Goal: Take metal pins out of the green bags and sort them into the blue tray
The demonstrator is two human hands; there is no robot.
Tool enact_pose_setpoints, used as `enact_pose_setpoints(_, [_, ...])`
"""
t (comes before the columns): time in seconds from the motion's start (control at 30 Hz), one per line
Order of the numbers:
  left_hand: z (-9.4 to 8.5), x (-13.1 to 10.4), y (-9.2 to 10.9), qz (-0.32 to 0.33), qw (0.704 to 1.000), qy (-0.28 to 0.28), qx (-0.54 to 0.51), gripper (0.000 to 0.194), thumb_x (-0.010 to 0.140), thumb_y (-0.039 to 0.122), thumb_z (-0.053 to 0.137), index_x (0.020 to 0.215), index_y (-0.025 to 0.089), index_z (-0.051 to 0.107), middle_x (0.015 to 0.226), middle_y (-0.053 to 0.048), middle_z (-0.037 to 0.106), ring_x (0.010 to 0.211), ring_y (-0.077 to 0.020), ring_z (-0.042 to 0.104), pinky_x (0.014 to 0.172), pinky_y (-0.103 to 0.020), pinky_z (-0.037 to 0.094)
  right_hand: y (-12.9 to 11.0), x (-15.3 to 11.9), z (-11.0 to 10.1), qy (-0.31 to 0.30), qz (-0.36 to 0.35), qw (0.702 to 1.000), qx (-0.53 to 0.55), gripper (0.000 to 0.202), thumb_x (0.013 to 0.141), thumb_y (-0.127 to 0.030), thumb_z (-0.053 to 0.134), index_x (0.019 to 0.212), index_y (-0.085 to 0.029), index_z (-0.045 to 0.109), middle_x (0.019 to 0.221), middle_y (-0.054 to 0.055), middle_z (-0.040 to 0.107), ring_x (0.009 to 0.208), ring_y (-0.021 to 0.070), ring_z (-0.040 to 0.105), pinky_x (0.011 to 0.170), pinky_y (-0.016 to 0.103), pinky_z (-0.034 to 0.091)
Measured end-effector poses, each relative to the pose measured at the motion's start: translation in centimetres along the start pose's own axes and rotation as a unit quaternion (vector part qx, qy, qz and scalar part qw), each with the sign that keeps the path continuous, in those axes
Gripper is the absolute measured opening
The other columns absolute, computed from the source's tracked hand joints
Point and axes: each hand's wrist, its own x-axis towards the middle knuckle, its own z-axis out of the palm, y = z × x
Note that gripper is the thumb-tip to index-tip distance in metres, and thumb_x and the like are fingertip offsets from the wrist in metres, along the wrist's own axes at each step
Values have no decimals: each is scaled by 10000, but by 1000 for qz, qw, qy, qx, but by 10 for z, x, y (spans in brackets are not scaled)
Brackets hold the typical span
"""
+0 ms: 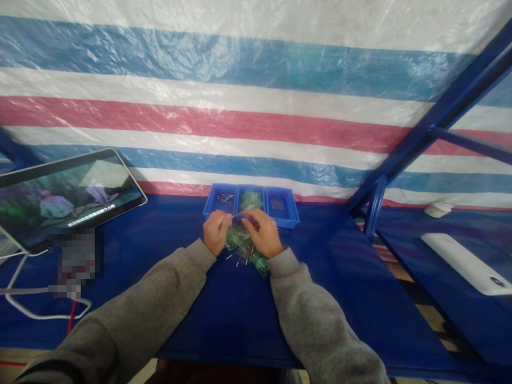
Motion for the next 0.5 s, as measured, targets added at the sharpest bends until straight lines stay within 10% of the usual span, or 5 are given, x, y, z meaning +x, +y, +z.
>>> enact_pose_setpoints(0.5, [0, 1, -3, 12, 1000, -7, -15, 408, 944, 281, 385, 561, 178, 479, 559, 2, 505, 578, -123, 463, 639, -288, 342, -3, -1, -1, 17, -4, 1000, 16, 257, 906, -305, 469, 1115, -226, 597, 896, 49, 623, 677, 146, 564, 598, 278, 466])
